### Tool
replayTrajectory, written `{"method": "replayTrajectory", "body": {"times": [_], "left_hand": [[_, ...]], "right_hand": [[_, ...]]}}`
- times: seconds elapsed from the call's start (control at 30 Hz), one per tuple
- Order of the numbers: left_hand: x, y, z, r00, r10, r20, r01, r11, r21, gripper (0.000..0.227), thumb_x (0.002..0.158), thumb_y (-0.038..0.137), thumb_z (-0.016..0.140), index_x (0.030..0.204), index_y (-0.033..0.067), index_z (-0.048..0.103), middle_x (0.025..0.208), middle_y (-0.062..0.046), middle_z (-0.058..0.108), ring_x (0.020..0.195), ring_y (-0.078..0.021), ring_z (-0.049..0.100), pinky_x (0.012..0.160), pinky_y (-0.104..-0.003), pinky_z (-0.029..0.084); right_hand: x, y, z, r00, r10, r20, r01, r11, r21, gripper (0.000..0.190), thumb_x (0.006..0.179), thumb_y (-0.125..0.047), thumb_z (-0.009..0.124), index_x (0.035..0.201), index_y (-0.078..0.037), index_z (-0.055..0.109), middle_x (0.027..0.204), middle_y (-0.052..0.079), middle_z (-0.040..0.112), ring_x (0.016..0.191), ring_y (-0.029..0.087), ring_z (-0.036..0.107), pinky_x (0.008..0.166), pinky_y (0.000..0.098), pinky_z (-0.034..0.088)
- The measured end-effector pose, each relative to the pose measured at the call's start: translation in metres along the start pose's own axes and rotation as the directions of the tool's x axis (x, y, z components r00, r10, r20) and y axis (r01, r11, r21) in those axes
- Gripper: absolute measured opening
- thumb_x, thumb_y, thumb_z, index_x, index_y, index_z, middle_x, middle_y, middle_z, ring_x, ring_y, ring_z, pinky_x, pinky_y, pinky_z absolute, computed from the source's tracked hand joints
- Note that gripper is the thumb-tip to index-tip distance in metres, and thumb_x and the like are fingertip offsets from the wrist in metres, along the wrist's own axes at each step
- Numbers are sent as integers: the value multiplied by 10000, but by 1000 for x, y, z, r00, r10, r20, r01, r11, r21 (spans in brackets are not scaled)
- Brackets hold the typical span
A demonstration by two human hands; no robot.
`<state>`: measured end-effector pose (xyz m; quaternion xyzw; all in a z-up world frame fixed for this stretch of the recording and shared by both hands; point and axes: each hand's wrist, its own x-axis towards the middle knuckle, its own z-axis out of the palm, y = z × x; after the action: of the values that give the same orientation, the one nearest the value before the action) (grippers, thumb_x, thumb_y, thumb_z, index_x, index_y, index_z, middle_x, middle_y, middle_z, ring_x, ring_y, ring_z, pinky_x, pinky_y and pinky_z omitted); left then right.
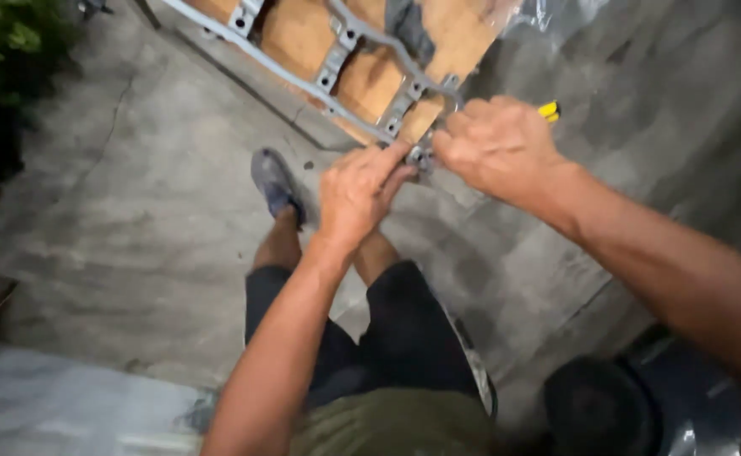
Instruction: Scraping old sealant or residue from a metal engine component using a screwdriver
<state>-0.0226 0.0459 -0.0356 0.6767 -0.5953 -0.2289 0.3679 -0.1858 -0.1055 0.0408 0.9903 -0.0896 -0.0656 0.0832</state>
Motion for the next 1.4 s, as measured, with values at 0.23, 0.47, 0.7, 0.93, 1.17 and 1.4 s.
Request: {"method": "replayTrajectory", "body": {"times": [0.23,0.47,0.7,0.93,1.17,1.4], "left_hand": [[3,2,-14,999,48,7,-48,998,-34,246,933,365,710,1142,237,689,727,-6,590,735,-241,678,658,-386,565],[6,2,-18,998,57,18,-56,997,-49,241,932,384,702,1113,226,679,713,-5,579,716,-239,676,661,-381,565],[8,2,-18,998,59,12,-58,997,-57,241,933,375,703,1111,214,677,721,-13,591,715,-243,676,662,-386,567],[3,2,-14,998,38,43,-37,999,-39,254,935,380,698,1140,233,673,724,-5,585,732,-244,680,685,-388,576],[5,1,-16,996,39,74,-36,998,-43,249,936,384,693,1140,244,664,746,-4,603,762,-232,696,685,-379,577],[5,1,-15,998,45,38,-43,999,-32,258,943,397,685,1143,236,664,730,-13,582,742,-242,686,674,-381,582]], "right_hand": [[-5,1,13,999,-45,-28,43,997,-68,203,890,-282,622,696,-277,565,619,-47,512,618,149,545,582,291,407],[3,20,11,995,-83,56,70,976,208,418,987,-567,509,723,-248,563,667,-50,530,713,158,594,624,298,464],[5,15,9,980,-74,184,45,986,158,367,848,-611,629,786,-251,594,727,-44,558,769,168,607,664,325,466],[26,10,-12,873,31,486,-121,980,156,398,836,-642,623,782,-249,661,694,-31,614,743,198,659,643,374,516],[44,17,-30,720,51,692,-312,914,258,351,852,-550,634,748,-218,680,694,39,670,825,283,714,704,458,551],[33,15,-29,747,140,650,-452,823,343,389,844,-574,649,742,-200,676,701,82,672,845,330,702,707,488,543]]}}
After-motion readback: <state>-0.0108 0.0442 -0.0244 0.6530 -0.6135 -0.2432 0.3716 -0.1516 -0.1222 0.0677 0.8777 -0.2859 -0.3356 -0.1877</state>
